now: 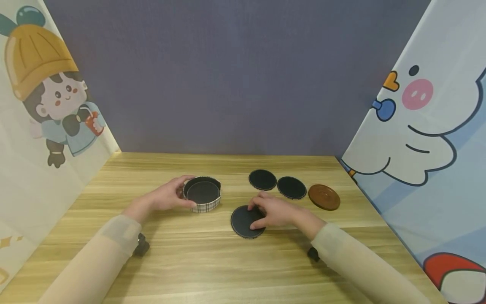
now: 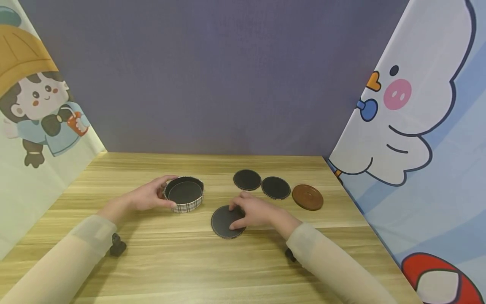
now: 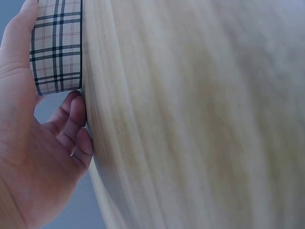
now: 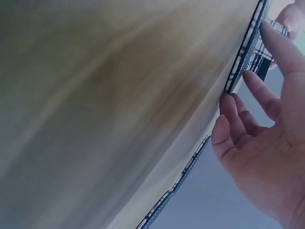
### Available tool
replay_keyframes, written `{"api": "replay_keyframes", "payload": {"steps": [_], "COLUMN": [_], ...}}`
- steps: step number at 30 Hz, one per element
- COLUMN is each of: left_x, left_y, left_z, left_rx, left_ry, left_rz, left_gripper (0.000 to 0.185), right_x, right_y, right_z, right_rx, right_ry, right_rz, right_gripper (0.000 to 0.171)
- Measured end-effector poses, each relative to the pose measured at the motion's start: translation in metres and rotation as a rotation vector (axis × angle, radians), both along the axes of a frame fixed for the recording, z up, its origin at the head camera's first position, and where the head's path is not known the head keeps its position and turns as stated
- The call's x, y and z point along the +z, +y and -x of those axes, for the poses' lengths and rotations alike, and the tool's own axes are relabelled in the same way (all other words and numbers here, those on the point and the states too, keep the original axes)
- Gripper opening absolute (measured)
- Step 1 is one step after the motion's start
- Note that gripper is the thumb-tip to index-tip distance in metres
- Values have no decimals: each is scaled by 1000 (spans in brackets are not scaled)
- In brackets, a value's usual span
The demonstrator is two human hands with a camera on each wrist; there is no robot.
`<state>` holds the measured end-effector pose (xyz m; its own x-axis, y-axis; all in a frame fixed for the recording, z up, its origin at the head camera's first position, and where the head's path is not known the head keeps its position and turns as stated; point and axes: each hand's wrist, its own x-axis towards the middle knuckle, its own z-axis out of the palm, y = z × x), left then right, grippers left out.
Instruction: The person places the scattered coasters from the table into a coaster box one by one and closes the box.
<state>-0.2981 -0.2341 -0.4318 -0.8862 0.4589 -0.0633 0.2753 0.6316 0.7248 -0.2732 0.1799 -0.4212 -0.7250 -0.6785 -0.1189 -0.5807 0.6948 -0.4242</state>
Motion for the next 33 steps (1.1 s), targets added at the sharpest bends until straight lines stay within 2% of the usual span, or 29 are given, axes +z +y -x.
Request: {"api": "replay_keyframes", "payload": {"steps": [3, 6, 12, 19, 27, 33], "left_x": [-1, -1, -1, -2, 3, 0], "left_y": [0, 0, 0, -1, 2, 1], "left_z": [1, 1, 1, 2, -1, 1], "left_rx": [4, -1, 0, 20, 5, 6], "left_ry": [-3, -2, 4, -1, -4, 4], "left_rz": [-4, -11, -6, 9, -9, -7], "left_gripper": [110, 110, 110, 111, 109, 108], "right_x": [0, 1, 4, 4, 3, 3], "right_y": [1, 1, 0, -3, -8, -8], "right_z": [-1, -2, -5, -8, -9, -8], "right_rx": [7, 25, 101, 119, 125, 120], "right_ry": [8, 15, 1, 6, 40, 47], "right_rz": [-5, -14, -40, -68, -67, -62], "right_gripper": [64, 79, 100, 101, 96, 95]}}
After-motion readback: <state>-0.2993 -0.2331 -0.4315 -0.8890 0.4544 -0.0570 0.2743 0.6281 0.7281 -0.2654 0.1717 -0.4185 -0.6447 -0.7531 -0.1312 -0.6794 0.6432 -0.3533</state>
